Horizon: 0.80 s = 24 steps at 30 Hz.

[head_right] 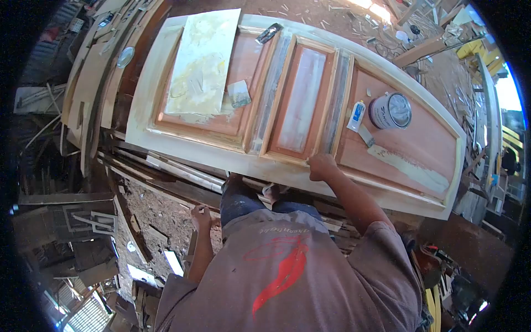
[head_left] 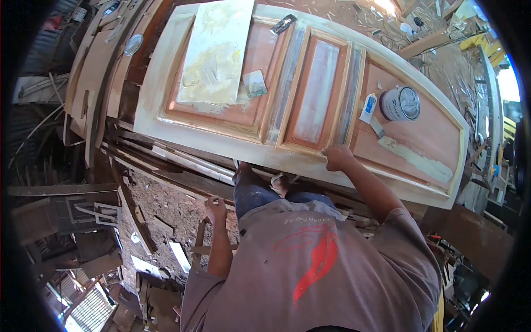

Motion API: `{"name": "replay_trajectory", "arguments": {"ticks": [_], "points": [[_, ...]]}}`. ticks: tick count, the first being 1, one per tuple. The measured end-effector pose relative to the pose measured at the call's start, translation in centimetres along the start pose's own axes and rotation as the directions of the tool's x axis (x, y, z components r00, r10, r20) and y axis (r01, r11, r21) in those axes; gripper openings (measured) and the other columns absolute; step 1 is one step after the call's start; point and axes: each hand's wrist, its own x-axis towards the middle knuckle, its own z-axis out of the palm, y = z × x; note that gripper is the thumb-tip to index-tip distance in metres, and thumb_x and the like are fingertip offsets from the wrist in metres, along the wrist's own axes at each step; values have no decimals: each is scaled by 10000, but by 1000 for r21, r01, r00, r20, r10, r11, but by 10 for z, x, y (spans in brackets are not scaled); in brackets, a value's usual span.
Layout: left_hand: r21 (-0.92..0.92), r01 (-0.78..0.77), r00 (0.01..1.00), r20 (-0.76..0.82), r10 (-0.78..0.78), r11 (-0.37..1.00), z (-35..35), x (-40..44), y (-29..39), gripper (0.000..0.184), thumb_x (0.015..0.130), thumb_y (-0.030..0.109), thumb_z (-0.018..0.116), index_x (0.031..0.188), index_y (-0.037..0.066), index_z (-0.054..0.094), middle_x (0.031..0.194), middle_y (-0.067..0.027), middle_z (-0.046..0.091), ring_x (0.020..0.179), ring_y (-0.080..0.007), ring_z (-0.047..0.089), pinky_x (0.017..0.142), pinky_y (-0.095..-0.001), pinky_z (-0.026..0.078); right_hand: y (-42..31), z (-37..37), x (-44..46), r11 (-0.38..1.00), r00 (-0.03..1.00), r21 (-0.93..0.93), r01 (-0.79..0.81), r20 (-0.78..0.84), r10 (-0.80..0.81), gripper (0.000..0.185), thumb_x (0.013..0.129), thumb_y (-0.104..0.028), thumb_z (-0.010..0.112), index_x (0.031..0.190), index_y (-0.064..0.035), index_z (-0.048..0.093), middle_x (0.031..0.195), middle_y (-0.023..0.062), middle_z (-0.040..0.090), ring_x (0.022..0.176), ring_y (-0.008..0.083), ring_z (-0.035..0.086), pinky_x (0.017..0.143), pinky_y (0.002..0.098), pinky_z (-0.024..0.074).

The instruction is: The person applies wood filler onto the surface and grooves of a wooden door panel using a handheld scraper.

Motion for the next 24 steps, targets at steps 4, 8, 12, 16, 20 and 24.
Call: {"name": "replay_trajectory", "arguments": {"ticks": [4, 8, 12, 16, 20, 24], "points": [[-62, -49, 997, -71, 44, 997, -15, -2, 0, 281, 880, 251, 707, 1072, 47, 692, 1154, -209, 628, 1055, -400, 629, 928, -515, 517, 0, -10, 3, 993, 998, -104, 49, 51, -44, 298, 744, -221, 701, 991, -90, 804, 1039, 175, 769, 1027, 361, 739, 870, 490, 589], [-105, 23, 991, -129, -37, 994, -44, -11, 16, 296, 887, 253, 694, 1093, 40, 699, 1154, -202, 634, 993, -379, 653, 867, -493, 542, -3, -24, 0, 987, 994, -125, 103, 36, -99, 271, 750, -242, 702, 939, -80, 810, 1037, 183, 770, 1018, 366, 737, 871, 489, 589], [-189, 7, 981, -187, -43, 982, -59, 0, 23, 295, 897, 249, 683, 1094, 33, 720, 1112, -194, 646, 968, -354, 667, 838, -468, 550, 4, -24, -8, 990, 990, -65, 127, 65, -122, 303, 746, -247, 704, 983, -87, 803, 1061, 196, 764, 1003, 382, 730, 872, 483, 587], [-281, -157, 966, -242, 88, 947, -65, 53, 44, 244, 920, 191, 677, 1087, 21, 730, 1058, -172, 666, 932, -324, 672, 836, -428, 547, 6, -24, -12, 940, 981, 319, 120, -183, -63, 301, 768, -234, 698, 1014, -85, 788, 1036, 216, 749, 1006, 406, 715, 863, 496, 571], [-352, -239, 961, -220, 168, 905, -68, 144, 85, 212, 936, 163, 692, 1080, 11, 716, 1022, -157, 696, 916, -302, 684, 825, -418, 550, -22, -39, -1, 788, 901, 595, 159, -413, 130, 303, 793, -195, 705, 1056, -62, 773, 1004, 229, 730, 975, 436, 695, 851, 509, 554], [-350, -314, 947, -182, 265, 883, -84, 244, 149, 227, 951, 170, 691, 1111, 11, 703, 1049, -176, 707, 926, -311, 696, 823, -427, 555, -68, -64, 39, 754, 829, 653, 74, -460, 317, 376, 795, -159, 729, 1152, -43, 750, 1020, 226, 723, 946, 438, 686, 856, 494, 555]]}}
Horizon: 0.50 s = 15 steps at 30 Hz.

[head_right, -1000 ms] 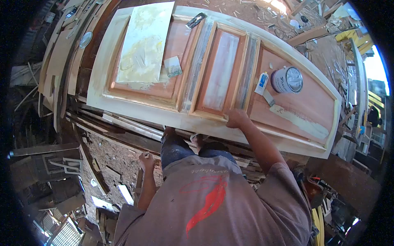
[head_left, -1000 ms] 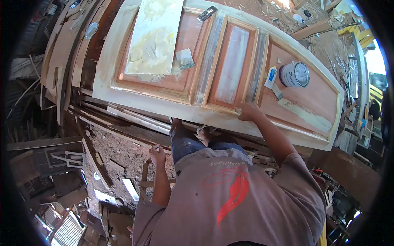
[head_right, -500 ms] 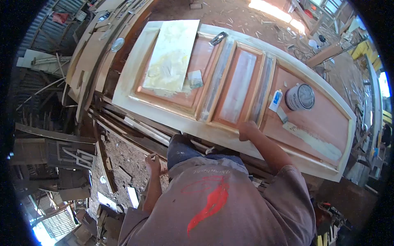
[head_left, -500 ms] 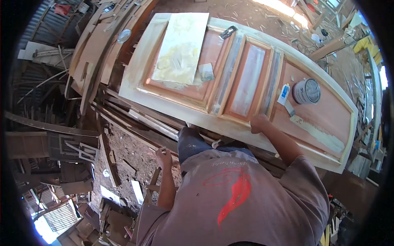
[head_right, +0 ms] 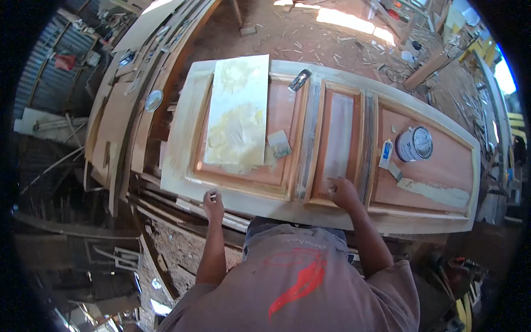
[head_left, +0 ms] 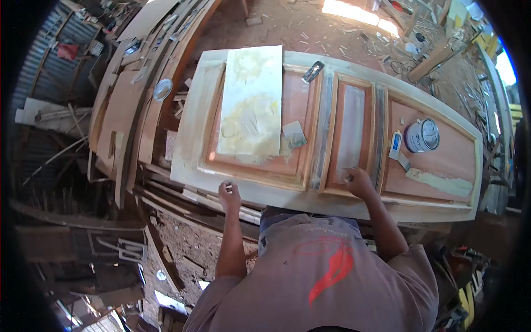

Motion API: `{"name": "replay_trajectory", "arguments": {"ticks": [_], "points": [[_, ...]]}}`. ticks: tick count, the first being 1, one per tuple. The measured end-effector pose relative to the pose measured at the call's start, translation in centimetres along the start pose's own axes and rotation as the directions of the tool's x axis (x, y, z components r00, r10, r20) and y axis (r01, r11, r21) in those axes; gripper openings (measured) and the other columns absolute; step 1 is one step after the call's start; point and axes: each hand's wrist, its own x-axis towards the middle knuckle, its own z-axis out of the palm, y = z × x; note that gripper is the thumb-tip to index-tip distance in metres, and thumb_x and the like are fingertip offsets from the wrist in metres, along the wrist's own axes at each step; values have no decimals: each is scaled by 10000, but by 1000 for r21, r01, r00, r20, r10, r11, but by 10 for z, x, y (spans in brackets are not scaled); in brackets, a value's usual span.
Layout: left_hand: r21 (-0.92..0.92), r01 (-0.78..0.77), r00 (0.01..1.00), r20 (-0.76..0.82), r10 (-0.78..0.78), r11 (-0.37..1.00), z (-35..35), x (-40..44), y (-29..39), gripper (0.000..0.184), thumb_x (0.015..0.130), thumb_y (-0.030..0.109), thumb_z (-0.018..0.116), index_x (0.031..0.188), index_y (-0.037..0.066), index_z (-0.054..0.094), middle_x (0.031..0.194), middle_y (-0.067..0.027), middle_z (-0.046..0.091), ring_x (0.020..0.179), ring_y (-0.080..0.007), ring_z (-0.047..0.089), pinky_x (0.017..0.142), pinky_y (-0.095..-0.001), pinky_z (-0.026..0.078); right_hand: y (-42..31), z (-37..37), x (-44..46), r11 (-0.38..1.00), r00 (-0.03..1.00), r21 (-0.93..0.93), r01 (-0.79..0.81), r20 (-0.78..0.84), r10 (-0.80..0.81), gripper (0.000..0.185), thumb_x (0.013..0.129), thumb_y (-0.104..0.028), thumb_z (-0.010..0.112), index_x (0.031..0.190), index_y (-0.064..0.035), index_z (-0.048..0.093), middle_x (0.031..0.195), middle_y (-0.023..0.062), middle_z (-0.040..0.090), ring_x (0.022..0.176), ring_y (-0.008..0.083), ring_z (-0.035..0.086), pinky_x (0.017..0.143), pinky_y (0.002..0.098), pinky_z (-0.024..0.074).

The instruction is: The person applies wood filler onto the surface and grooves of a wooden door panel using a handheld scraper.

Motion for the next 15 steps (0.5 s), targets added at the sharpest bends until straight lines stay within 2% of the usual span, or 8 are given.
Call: {"name": "replay_trajectory", "arguments": {"ticks": [2, 4, 5, 6, 7, 9, 12, 15], "points": [[-21, -21, 999, 42, 22, 1000, 4, 49, 15, 244, 947, 175, 681, 1114, -3, 695, 1054, -184, 709, 911, -321, 700, 827, -434, 556, -52, 12, 23, 992, 992, -19, -124, 21, 124, 419, 808, -171, 742, 1203, -33, 731, 1057, 228, 713, 972, 431, 684, 867, 486, 552], [-34, -16, 998, 55, 18, 999, 13, 93, 6, 269, 938, 183, 681, 1127, -8, 689, 1049, -185, 709, 904, -320, 699, 825, -440, 556, -81, 47, 53, 995, 991, 96, -9, -132, 21, 507, 825, -224, 778, 1295, -56, 688, 1146, 226, 689, 1068, 422, 664, 925, 483, 537], [-38, -12, 998, 59, 14, 999, 19, 110, 2, 282, 934, 187, 680, 1134, -11, 686, 1046, -186, 709, 901, -320, 698, 824, -444, 556, -99, 61, 72, 1000, 984, 8, 5, -181, -4, 594, 825, -251, 794, 1369, -76, 633, 1181, 220, 676, 1099, 427, 650, 972, 506, 511], [-60, 9, 997, 75, -4, 998, 19, 121, 5, 283, 911, 184, 696, 1100, -25, 672, 1025, -175, 708, 877, -272, 708, 779, -416, 566, -116, 74, 91, 997, 974, -80, 17, -223, -35, 685, 824, -278, 810, 1443, -96, 578, 1216, 213, 663, 1131, 433, 636, 1018, 530, 486], [-119, 160, 975, 172, -138, 980, 18, 132, 12, 274, 912, 181, 701, 1091, -23, 664, 1013, -164, 704, 863, -255, 711, 754, -400, 565, -130, 87, 109, 991, 969, -129, -34, -247, 1, 701, 826, -260, 803, 1462, -95, 558, 1222, 211, 661, 1164, 428, 617, 1034, 522, 472], [-185, 457, 855, 363, -371, 870, 15, 147, 25, 259, 913, 176, 712, 1072, -19, 649, 988, -143, 698, 834, -221, 716, 703, -367, 564, -153, 110, 142, 968, 954, -215, -126, -294, 59, 736, 829, -223, 790, 1500, -94, 518, 1234, 205, 658, 1232, 418, 580, 1067, 505, 444], [-356, 600, 767, 510, -389, 716, 51, 150, -16, 234, 933, 171, 709, 1069, 0, 625, 973, -104, 683, 808, -194, 725, 619, -313, 530, -171, 123, 177, 921, 935, -294, -258, -315, 161, 824, 814, -220, 799, 1553, -116, 449, 1300, 189, 636, 1276, 392, 548, 1104, 499, 393], [-460, 744, 663, 603, -443, 485, 54, 146, 16, 239, 958, 173, 693, 1113, 10, 610, 979, -86, 682, 808, -201, 732, 600, -302, 519, -174, 132, 190, 871, 923, -345, -349, -285, 257, 774, 823, -270, 807, 1502, -90, 482, 1275, 188, 649, 1304, 380, 532, 1098, 504, 390]]}}
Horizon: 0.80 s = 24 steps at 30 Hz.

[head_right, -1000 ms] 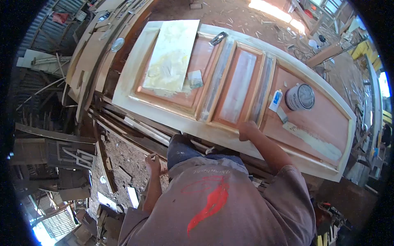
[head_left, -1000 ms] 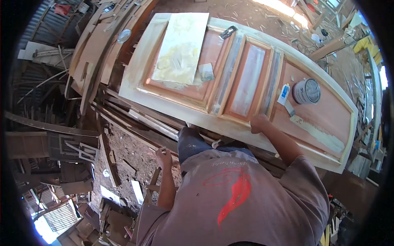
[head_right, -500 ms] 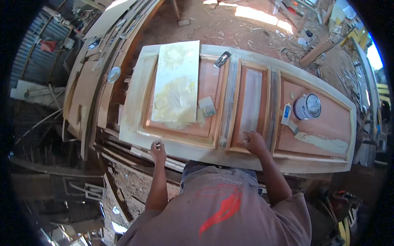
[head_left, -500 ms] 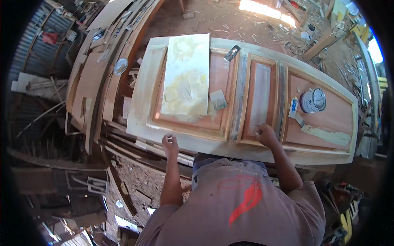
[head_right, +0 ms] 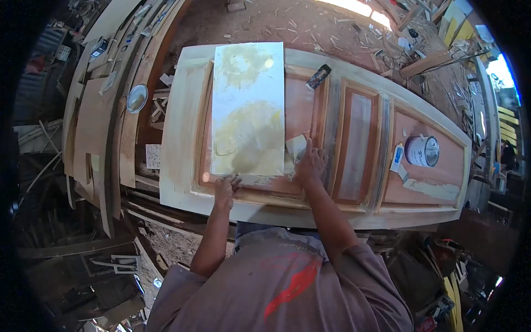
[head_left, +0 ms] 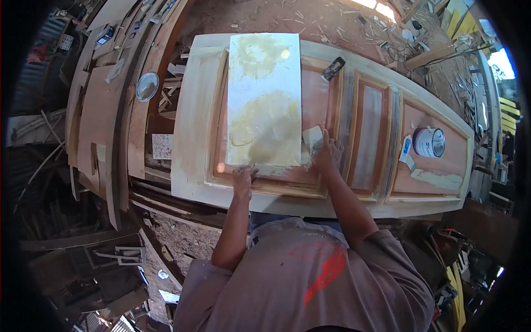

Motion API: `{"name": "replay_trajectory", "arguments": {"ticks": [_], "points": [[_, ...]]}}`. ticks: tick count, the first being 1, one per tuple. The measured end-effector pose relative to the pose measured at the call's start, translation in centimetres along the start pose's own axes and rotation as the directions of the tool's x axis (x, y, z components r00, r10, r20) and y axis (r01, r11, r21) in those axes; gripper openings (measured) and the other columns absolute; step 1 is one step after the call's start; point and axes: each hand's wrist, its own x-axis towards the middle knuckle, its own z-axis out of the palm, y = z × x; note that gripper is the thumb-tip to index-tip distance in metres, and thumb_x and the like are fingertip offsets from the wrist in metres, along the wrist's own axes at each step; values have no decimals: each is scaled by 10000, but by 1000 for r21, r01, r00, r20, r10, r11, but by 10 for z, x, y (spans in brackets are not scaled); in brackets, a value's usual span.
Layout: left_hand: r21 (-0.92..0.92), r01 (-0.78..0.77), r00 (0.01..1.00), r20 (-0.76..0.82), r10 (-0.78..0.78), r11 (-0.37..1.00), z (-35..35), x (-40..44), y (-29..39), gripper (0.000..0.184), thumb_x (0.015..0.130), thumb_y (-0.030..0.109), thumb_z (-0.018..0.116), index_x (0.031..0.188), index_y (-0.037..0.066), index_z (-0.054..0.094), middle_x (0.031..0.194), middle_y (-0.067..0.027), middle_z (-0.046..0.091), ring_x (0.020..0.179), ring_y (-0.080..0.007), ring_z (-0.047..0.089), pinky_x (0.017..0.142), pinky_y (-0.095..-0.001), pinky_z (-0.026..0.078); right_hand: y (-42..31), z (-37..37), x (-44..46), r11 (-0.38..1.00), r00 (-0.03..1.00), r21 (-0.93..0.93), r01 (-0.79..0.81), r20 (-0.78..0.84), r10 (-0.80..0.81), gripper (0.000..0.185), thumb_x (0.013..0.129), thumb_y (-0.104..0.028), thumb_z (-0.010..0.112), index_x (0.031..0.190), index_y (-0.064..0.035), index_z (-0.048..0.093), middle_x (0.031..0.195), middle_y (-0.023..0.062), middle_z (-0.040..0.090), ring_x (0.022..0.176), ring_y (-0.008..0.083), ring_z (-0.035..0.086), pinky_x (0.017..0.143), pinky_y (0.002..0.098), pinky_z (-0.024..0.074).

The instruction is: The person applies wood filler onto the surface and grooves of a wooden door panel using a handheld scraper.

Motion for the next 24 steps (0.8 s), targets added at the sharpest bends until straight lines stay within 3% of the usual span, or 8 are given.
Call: {"name": "replay_trajectory", "arguments": {"ticks": [3, 6, 9, 10, 15, 17, 20, 24], "points": [[-103, 67, 996, -53, -73, 992, 6, 7, -2, 209, 970, 158, 677, 1120, 25, 618, 986, -72, 699, 819, -182, 723, 600, -290, 509, -5, 1, 4, 999, 995, 43, -33, -95, 37, 717, 794, -158, 824, 1446, -104, 532, 1227, 175, 675, 1185, 359, 608, 1055, 465, 436], [-128, 85, 992, -86, -96, 988, 3, 11, -9, 218, 965, 153, 684, 1144, 44, 622, 984, -59, 704, 816, -158, 704, 610, -281, 494, -11, -14, 11, 838, 979, 507, -200, 74, 189, 574, 782, -71, 825, 1317, -69, 617, 1127, 168, 696, 1046, 324, 675, 946, 416, 520], [-123, 54, 981, -176, -75, 991, 8, 6, 1, 244, 955, 129, 700, 1177, 61, 624, 1009, -51, 700, 835, -146, 685, 634, -280, 493, -19, -40, 18, 627, 985, 770, -115, 9, 170, 439, 806, 13, 784, 1227, -42, 672, 1060, 156, 700, 950, 297, 705, 861, 371, 561], [-125, 42, 973, -222, -69, 991, 10, 2, 6, 254, 952, 118, 705, 1187, 66, 625, 1020, -49, 698, 845, -143, 680, 644, -280, 494, -16, -41, 27, 655, 992, 755, -5, -80, 100, 404, 811, 15, 769, 1202, -49, 690, 1064, 155, 710, 968, 304, 709, 863, 383, 562], [-367, -67, 978, 160, 134, 928, 12, -10, 30, 377, 952, 76, 719, 1306, 89, 589, 1146, -44, 681, 933, -156, 675, 734, -289, 543, -78, -100, 74, 667, 822, 490, 561, -421, -383, 350, 827, 37, 713, 1157, -73, 748, 1115, 144, 740, 1049, 316, 712, 883, 397, 564], [-400, -57, 966, 208, 151, 915, 21, -28, 54, 427, 947, 68, 731, 1343, 88, 573, 1196, -45, 671, 989, -163, 681, 794, -301, 573, -112, -116, 94, 651, 813, 494, 577, -271, -515, 391, 829, 11, 690, 1200, -95, 754, 1111, 159, 743, 1053, 337, 698, 889, 408, 564], [-361, -58, 940, 294, 173, 931, 20, -30, 62, 480, 941, 49, 736, 1381, 78, 548, 1257, -54, 657, 1084, -180, 680, 892, -335, 602, -147, -113, 132, 598, 631, 218, 771, -138, -763, 464, 835, 0, 637, 1275, -112, 731, 1093, 191, 736, 1050, 359, 685, 878, 442, 561], [-332, -113, 902, 361, 237, 936, 18, -30, 64, 480, 950, -15, 694, 1393, 63, 528, 1299, -76, 641, 1172, -213, 669, 975, -389, 610, -199, -124, 134, 617, 619, 153, 772, 38, -784, 591, 831, 24, 631, 1402, -126, 658, 1030, 198, 740, 1005, 370, 697, 919, 479, 526]]}}
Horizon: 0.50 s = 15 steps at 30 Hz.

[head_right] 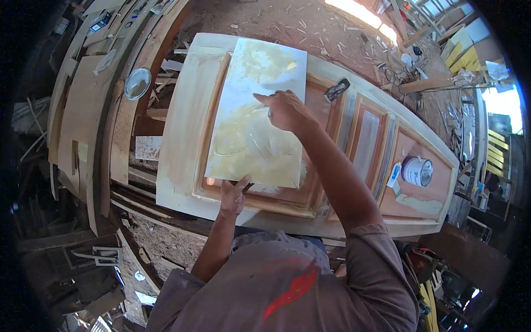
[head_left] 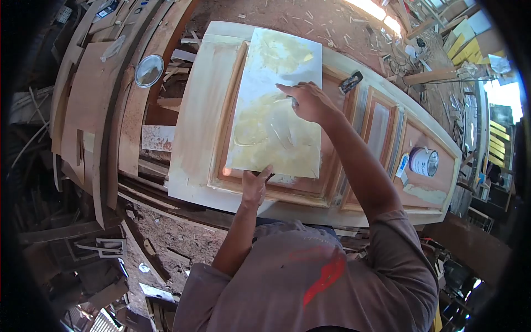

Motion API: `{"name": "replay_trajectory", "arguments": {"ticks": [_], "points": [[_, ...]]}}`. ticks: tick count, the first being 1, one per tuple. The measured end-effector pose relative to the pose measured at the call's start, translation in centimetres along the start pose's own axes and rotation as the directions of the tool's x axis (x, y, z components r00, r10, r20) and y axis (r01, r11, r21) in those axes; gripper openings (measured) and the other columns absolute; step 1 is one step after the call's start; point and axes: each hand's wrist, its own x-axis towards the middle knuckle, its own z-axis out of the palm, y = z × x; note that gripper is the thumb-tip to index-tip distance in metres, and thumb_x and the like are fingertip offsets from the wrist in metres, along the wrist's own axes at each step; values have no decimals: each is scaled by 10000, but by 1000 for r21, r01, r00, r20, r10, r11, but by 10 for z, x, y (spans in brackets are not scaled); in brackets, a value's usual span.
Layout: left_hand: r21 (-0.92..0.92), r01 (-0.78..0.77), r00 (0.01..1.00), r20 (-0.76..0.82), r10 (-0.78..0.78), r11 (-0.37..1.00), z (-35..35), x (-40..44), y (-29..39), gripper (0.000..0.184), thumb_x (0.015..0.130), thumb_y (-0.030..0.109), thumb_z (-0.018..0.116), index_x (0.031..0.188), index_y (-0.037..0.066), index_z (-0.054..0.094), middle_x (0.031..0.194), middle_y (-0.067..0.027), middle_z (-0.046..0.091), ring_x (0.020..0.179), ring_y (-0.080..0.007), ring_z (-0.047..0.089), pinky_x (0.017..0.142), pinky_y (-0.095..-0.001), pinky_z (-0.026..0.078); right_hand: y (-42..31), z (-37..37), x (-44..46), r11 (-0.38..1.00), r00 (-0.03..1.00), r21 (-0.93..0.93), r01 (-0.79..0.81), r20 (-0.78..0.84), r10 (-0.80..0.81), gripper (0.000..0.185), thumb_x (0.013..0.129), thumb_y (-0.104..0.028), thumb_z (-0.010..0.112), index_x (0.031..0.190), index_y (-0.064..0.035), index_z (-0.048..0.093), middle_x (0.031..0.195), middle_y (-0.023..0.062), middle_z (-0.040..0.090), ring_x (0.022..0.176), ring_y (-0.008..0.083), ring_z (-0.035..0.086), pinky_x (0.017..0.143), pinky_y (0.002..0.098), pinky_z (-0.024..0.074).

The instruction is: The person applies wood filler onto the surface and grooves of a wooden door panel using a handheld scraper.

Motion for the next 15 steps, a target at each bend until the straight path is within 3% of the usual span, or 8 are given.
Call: {"name": "replay_trajectory", "arguments": {"ticks": [4, 11, 15], "points": [[-149, 52, 996, 80, -40, 987, 11, -7, 16, 481, 957, -74, 648, 1400, 61, 516, 1302, -94, 637, 1197, -222, 664, 1031, -401, 595, 1, 19, 19, 999, 993, -32, -36, 107, 39, 668, 800, 69, 589, 1437, -128, 629, 953, 231, 729, 963, 398, 697, 887, 498, 527], [-65, -2, 994, 108, 9, 998, 10, -3, 19, 475, 945, -86, 652, 1390, 19, 525, 1293, -99, 644, 1191, -218, 662, 1039, -393, 574, -7, 19, 9, 1000, 987, -15, -8, 161, 11, 735, 771, 76, 573, 1482, -108, 564, 921, 261, 711, 932, 440, 688, 848, 521, 521], [-50, 5, 997, 73, -1, 999, 14, -4, 22, 468, 931, -83, 667, 1373, 6, 543, 1276, -107, 657, 1176, -219, 667, 1024, -380, 568, -23, 7, -3, 997, 948, 48, -58, 316, 40, 712, 776, 44, 587, 1475, -83, 533, 1024, 214, 738, 1053, 411, 685, 951, 504, 492]]}}
